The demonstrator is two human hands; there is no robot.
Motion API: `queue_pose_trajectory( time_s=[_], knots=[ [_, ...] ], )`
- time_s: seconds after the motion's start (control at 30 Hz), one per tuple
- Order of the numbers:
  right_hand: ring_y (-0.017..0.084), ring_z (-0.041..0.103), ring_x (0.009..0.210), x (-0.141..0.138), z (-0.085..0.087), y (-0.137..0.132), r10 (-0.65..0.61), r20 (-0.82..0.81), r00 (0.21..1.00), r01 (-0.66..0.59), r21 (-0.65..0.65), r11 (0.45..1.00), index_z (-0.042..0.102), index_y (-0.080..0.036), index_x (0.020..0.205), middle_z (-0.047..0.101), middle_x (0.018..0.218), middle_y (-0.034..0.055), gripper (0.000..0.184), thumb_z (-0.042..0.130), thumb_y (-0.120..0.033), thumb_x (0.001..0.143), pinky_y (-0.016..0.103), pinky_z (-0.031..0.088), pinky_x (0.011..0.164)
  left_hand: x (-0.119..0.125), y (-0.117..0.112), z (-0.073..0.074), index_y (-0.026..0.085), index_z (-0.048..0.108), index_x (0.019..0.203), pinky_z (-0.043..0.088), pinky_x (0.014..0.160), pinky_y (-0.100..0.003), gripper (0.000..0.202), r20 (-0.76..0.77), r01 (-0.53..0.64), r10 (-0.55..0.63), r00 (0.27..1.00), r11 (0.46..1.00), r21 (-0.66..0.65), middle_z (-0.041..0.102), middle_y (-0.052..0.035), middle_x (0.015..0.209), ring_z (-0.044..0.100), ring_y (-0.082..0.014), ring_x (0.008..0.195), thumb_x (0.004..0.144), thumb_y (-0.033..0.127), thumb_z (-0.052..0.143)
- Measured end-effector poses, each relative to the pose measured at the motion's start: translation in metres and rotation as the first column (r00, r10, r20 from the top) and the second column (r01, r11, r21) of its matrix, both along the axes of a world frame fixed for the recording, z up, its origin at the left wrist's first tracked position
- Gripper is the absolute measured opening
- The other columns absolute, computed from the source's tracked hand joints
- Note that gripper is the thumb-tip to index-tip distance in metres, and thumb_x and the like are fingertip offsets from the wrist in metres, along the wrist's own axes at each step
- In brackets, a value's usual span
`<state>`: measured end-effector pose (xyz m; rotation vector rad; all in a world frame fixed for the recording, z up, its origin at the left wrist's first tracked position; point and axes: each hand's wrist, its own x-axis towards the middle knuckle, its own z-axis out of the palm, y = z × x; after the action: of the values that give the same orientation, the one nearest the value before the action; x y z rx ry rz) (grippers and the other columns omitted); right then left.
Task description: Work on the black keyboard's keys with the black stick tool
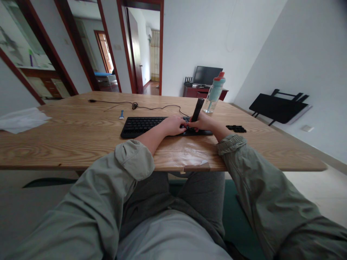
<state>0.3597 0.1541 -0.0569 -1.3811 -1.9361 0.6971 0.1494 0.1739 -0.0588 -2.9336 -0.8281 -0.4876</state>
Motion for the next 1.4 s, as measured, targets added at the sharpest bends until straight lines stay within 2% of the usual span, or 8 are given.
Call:
queue_pose_trajectory(
  time_s=[0.37,0.63,0.87,1.03,1.23,1.4],
  knots=[
    [0.014,0.058,0.049,0.001,-0.001,-0.001,-0.056,-0.009,0.998,0.056,-0.018,0.998,0.061,-0.020,0.072,0.068,0.066,0.0025,0.026,0.087,-0.024,0.074,0.032,0.056,0.046,-0.001,-0.002,0.001,0.023,0.083,0.107,0.053,0.094,-0.032,0.028,0.007,-0.008,0.007,1.000,1.000,0.004,0.079,-0.0072,0.111,0.072,-0.0229,0.104,0.094,0.032,0.060],
    [0.010,0.057,0.047,0.000,0.000,-0.003,-0.095,-0.032,0.995,0.092,-0.065,0.994,0.062,-0.018,0.074,0.066,0.064,0.0001,0.019,0.079,-0.011,0.081,0.023,0.051,0.043,0.000,-0.002,0.002,0.023,0.084,0.107,0.053,0.094,-0.033,0.029,-0.002,-0.005,0.005,1.000,1.000,0.002,0.079,-0.0080,0.111,0.072,-0.0244,0.105,0.094,0.031,0.060],
    [0.011,0.057,0.046,-0.005,0.003,-0.008,-0.051,-0.012,0.999,0.051,-0.026,0.998,0.064,-0.018,0.077,0.068,0.064,-0.0009,0.020,0.082,-0.009,0.078,0.022,0.048,0.040,0.001,-0.004,0.003,0.023,0.083,0.111,0.053,0.096,-0.032,0.030,-0.020,-0.031,0.030,0.999,0.999,-0.012,0.079,-0.0075,0.115,0.072,-0.0246,0.108,0.095,0.032,0.060],
    [0.012,0.059,0.046,-0.010,0.006,-0.009,-0.015,0.068,0.998,0.015,0.004,1.000,0.065,-0.018,0.077,0.068,0.064,0.0000,0.019,0.084,-0.016,0.080,0.022,0.047,0.039,0.000,-0.005,0.004,0.026,0.083,0.112,0.053,0.097,-0.032,0.030,-0.011,-0.024,0.024,1.000,0.999,-0.029,0.079,-0.0059,0.117,0.072,-0.0238,0.108,0.094,0.030,0.060],
    [0.012,0.059,0.047,-0.018,0.012,-0.011,-0.031,0.126,0.991,0.033,-0.010,0.999,0.069,-0.017,0.079,0.071,0.066,0.0015,0.016,0.085,-0.017,0.079,0.022,0.047,0.042,0.000,-0.002,0.001,0.025,0.084,0.109,0.053,0.095,-0.031,0.030,0.011,0.009,-0.009,1.000,1.000,-0.028,0.079,-0.0057,0.115,0.072,-0.0235,0.106,0.093,0.028,0.060],
    [0.013,0.058,0.048,-0.022,0.014,-0.008,-0.060,0.264,0.963,0.061,0.004,0.998,0.070,-0.017,0.075,0.070,0.063,0.0020,0.015,0.083,-0.018,0.081,0.024,0.046,0.048,0.000,-0.003,0.002,0.025,0.085,0.108,0.054,0.094,-0.032,0.029,0.009,-0.010,0.010,1.000,1.000,-0.014,0.079,-0.0062,0.113,0.072,-0.0241,0.105,0.091,0.026,0.061]
  ],
)
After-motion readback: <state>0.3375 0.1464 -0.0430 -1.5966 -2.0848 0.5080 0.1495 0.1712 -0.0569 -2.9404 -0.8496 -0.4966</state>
